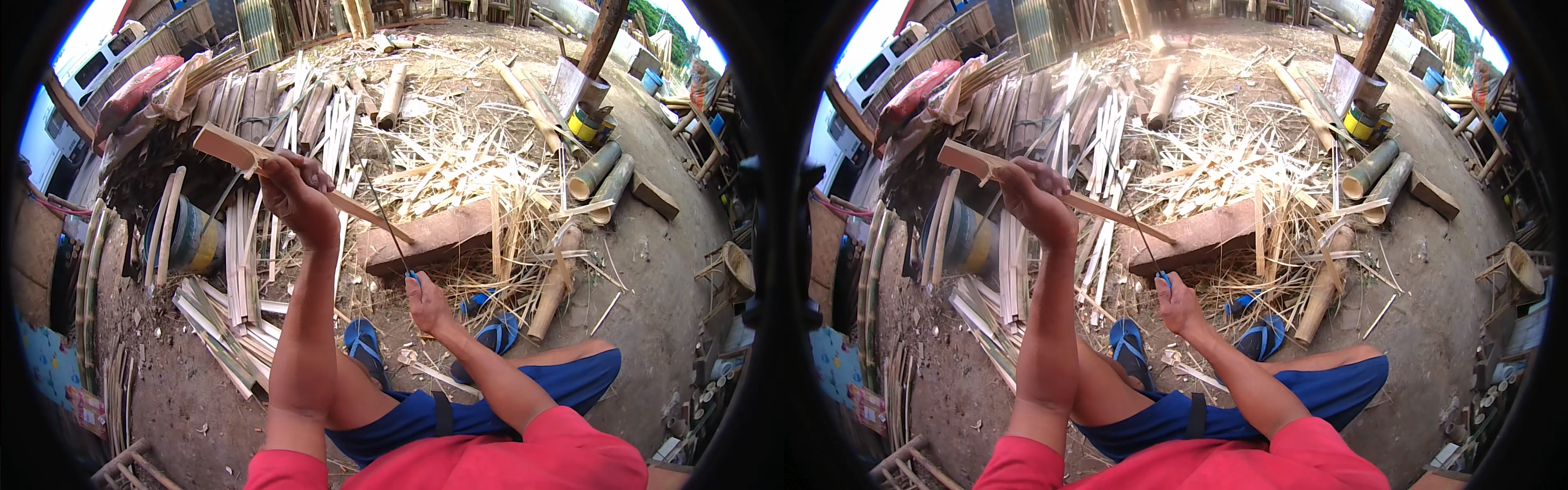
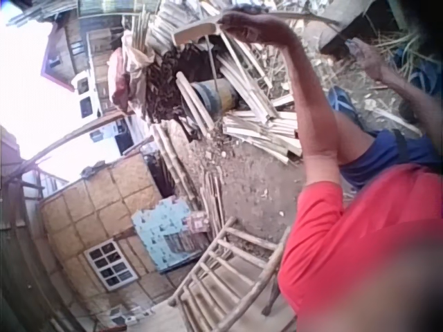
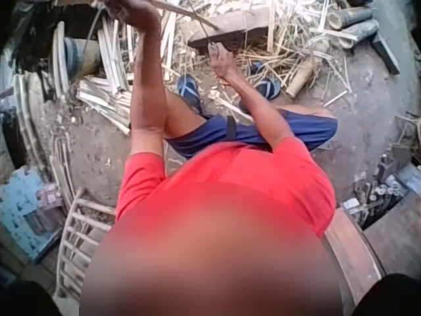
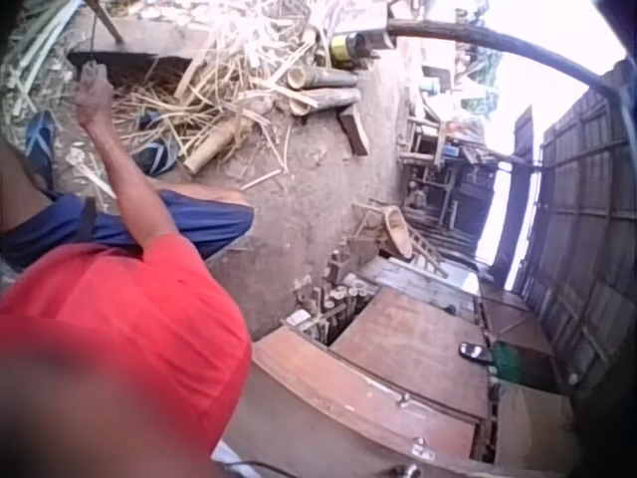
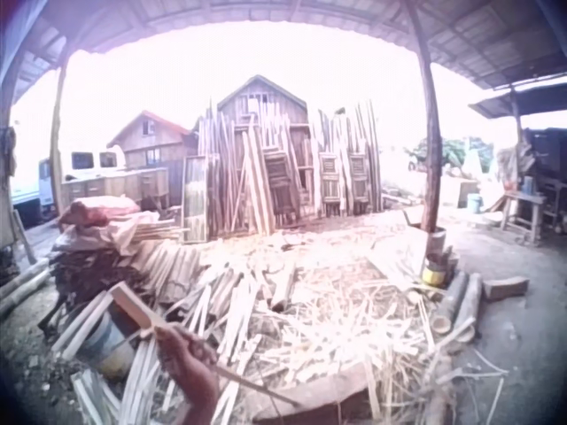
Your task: The person sits on the ground and uses a knife to split a thin bamboo strip into smaller pieces. They then pick up a larger bamboo pole and split it lengthwise into strips.
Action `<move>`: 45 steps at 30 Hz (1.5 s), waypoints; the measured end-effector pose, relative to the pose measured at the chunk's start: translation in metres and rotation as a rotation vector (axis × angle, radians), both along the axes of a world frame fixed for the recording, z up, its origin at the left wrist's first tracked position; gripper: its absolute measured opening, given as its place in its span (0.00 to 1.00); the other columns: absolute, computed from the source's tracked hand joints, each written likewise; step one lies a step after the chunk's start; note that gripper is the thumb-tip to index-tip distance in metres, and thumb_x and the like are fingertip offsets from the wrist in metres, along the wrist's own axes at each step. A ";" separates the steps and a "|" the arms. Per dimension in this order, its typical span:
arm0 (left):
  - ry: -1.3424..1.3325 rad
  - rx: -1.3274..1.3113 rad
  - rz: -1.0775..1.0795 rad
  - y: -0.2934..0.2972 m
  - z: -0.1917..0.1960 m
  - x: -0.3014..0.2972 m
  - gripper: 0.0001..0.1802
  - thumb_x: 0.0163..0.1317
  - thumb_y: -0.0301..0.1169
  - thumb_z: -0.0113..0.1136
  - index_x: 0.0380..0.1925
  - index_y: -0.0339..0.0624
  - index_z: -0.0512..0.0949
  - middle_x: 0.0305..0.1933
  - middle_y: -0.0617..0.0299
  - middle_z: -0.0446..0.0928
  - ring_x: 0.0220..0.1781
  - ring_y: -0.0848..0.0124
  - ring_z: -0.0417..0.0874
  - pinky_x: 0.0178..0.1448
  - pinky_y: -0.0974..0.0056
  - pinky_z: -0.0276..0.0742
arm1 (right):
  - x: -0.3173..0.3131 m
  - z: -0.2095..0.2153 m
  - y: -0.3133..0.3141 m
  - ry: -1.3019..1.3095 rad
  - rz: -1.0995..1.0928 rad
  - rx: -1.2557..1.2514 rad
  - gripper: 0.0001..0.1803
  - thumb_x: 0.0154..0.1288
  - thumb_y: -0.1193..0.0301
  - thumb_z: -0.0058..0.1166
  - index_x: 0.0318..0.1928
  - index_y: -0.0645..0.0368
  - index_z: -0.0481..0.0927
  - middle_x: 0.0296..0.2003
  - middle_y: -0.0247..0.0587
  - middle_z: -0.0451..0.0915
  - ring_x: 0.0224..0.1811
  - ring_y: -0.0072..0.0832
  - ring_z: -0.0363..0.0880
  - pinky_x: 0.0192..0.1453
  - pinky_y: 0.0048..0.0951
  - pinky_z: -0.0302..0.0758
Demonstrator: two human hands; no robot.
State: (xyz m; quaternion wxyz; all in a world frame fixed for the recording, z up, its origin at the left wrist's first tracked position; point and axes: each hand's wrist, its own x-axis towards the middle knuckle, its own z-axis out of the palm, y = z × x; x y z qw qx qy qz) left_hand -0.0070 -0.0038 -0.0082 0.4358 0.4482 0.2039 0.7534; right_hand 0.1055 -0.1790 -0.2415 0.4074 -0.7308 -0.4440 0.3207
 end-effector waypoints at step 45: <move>0.066 0.184 -0.504 0.015 -0.013 -0.007 0.20 0.75 0.51 0.53 0.38 0.45 0.71 0.23 0.71 0.63 0.25 0.81 0.64 0.33 0.70 0.66 | 0.019 -0.012 -0.005 0.004 0.109 0.010 0.27 0.78 0.48 0.39 0.41 0.63 0.74 0.33 0.66 0.78 0.42 0.65 0.77 0.43 0.53 0.71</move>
